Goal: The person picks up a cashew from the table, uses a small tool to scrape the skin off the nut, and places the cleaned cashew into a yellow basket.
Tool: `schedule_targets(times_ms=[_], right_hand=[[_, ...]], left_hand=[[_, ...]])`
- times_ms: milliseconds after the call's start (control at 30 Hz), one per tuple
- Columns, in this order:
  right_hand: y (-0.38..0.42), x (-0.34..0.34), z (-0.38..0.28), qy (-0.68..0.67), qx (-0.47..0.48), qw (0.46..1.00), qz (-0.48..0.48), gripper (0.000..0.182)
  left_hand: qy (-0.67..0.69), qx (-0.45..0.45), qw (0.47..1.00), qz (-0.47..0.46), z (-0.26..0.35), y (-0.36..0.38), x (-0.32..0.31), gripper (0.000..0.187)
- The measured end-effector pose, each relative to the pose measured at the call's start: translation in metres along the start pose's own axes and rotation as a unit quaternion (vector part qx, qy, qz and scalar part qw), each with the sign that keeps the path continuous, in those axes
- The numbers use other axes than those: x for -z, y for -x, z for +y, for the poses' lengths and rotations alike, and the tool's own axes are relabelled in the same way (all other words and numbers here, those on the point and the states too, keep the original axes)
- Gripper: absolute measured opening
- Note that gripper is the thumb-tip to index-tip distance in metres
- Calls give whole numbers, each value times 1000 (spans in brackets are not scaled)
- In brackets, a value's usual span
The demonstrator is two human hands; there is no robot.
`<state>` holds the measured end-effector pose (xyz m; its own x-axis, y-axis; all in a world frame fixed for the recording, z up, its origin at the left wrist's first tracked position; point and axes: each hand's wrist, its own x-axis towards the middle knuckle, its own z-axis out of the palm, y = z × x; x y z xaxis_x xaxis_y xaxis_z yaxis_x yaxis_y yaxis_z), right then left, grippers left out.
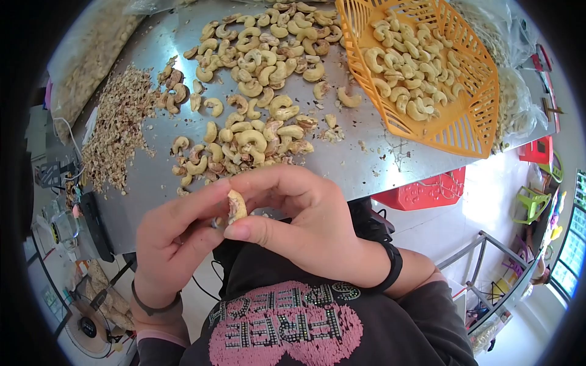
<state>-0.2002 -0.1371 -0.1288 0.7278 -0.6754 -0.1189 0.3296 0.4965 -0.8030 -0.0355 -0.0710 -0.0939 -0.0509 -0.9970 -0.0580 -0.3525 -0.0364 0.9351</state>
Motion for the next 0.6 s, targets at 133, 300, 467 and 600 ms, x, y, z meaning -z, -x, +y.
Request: schedule_targets(times_ms=[133,300,467,600], right_hand=[[1,0,2,-15,14,1000,-15,33],[2,0,1,8,30,999,-18,33],[2,-1,5,37,58,998,-6,32],[1,-3,3,66,70,995,14,32]], left_hand=[[86,75,992,-60,8,-1,8,38],[-20,-2,998,-62,6,-1,8,40],[-91,-84,992,4,-1,0,-3,38],[-153,-109,982,33,-2,3,-4,36]])
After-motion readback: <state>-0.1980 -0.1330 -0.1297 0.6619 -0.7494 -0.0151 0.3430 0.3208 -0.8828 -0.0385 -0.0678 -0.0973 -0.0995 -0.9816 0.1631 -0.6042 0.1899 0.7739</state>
